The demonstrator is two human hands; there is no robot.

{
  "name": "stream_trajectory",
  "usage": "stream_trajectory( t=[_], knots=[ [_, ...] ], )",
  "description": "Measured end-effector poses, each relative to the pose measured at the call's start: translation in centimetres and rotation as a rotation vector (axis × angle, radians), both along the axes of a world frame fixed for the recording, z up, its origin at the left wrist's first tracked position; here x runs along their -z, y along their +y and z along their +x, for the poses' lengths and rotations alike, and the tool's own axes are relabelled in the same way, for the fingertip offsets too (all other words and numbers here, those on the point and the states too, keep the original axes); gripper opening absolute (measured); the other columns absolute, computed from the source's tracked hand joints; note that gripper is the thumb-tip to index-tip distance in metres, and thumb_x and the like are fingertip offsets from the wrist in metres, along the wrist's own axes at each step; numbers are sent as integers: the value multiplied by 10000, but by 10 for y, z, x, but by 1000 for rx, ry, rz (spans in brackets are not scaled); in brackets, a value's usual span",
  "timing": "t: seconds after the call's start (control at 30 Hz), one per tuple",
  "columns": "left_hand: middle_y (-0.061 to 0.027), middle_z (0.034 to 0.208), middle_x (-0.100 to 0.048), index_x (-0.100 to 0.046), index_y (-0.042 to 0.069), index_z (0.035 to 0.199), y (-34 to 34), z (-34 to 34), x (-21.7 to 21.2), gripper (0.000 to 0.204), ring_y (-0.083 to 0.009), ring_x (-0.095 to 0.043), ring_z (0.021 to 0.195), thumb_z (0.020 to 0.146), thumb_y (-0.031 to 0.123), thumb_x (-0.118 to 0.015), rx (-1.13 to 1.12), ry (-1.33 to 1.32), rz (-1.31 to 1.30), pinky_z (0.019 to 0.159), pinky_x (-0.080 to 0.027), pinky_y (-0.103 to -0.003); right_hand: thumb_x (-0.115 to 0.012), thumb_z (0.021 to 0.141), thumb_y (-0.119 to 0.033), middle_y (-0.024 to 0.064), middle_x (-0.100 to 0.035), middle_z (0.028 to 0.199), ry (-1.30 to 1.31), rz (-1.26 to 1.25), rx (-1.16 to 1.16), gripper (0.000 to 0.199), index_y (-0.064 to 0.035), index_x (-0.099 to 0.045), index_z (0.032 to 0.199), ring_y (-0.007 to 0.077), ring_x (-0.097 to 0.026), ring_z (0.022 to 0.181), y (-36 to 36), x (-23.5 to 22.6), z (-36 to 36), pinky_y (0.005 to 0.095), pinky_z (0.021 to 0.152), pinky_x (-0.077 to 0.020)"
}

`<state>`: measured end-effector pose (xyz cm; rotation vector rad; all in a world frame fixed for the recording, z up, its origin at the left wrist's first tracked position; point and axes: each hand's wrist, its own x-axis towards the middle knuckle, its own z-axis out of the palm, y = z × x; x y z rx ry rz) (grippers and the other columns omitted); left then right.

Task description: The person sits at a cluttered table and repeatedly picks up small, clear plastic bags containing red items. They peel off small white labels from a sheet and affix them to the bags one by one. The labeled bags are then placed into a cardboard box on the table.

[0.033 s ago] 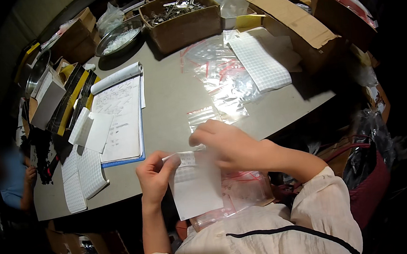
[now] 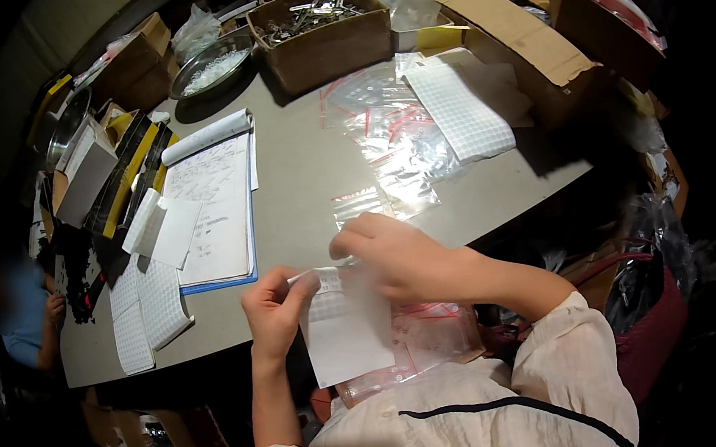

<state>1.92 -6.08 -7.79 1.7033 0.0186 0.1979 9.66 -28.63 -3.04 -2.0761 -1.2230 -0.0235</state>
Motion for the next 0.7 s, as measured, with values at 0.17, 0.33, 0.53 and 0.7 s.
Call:
stream_trajectory(
  t=[0.17,0.33,0.53,0.7],
  knots=[
    [2,676,-670,-757,-15,908,0,0,1,150,-29,-522,611,908,129,-801,-72,-56,122,556,-422,-219,-731,848,-68,119,-606,945,-151,-6,19,209,-33,-606,1011,321,-611,902,27,11,-2,421,773,-512],
    [29,691,-659,-736,-42,855,-1,2,-5,165,-26,-509,634,908,106,-789,-85,11,79,549,-406,-229,-692,787,-89,105,-587,892,-284,56,78,178,-48,-592,928,318,-600,855,34,19,-2,416,767,-527],
    [54,646,-595,-745,-31,885,-3,5,-8,179,-18,-454,597,925,140,-777,-97,36,73,519,-346,-229,-759,804,-12,92,-625,965,-435,-79,22,269,-23,-646,1048,290,-609,879,32,4,-7,376,769,-508],
    [66,633,-546,-760,-19,941,5,5,-7,168,-14,-423,593,949,147,-740,-80,125,7,522,-327,-225,-729,807,2,89,-637,961,-380,-3,-30,225,-43,-672,1020,285,-620,885,10,8,7,388,761,-510]
  ],
)
